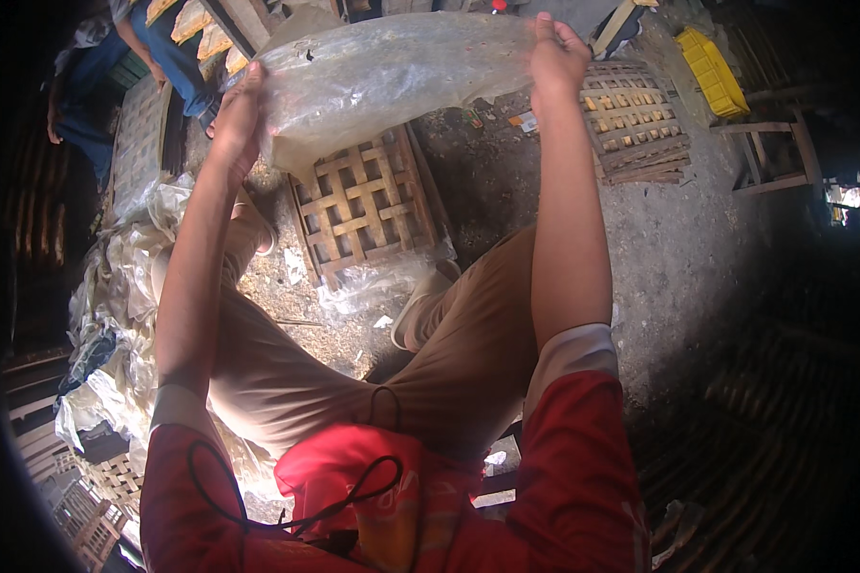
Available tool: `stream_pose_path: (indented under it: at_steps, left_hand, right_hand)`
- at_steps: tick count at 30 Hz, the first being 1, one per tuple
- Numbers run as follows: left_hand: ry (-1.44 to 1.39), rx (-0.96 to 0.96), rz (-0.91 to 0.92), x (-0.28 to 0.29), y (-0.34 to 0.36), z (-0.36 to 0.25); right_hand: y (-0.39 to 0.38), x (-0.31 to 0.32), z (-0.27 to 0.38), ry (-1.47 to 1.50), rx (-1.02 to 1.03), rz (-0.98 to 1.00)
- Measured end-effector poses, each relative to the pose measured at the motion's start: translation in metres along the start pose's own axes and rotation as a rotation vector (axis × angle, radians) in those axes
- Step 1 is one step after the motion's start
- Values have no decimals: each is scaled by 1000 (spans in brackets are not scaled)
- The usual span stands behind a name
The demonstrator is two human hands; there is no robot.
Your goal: The person sits on the floor and repeatedly places thin plastic sheets onto small wooden lattice trays, then lifts and stacks the trays. The person handles the trays and plastic sheets by hand, moving them between the floor and a nearby stack.
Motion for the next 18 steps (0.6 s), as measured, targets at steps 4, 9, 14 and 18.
stream_pose_path:
  at_steps: [4, 9, 14, 18]
  left_hand:
    - [-39, 2, 39, 1, 3, 2]
    - [-196, 108, 177, -29, -15, -5]
    - [-297, 117, 317, -41, -17, -1]
    - [-395, 107, 336, -35, -9, 3]
  right_hand:
    - [5, 8, -2, -116, 53, -28]
    - [-39, -29, 43, -883, 632, -235]
    - [-129, -143, 59, -703, 1015, 438]
    - [-181, -180, 64, -714, 1121, 558]
Point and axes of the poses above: each hand's wrist, its own y-axis towards the middle knuckle, its own x-axis out of the back of the hand, z = x × y, the point moved 8 cm from there along y, towards the middle knuckle, and after that the axes turned 7 degrees about z, right-handed, at the moved point
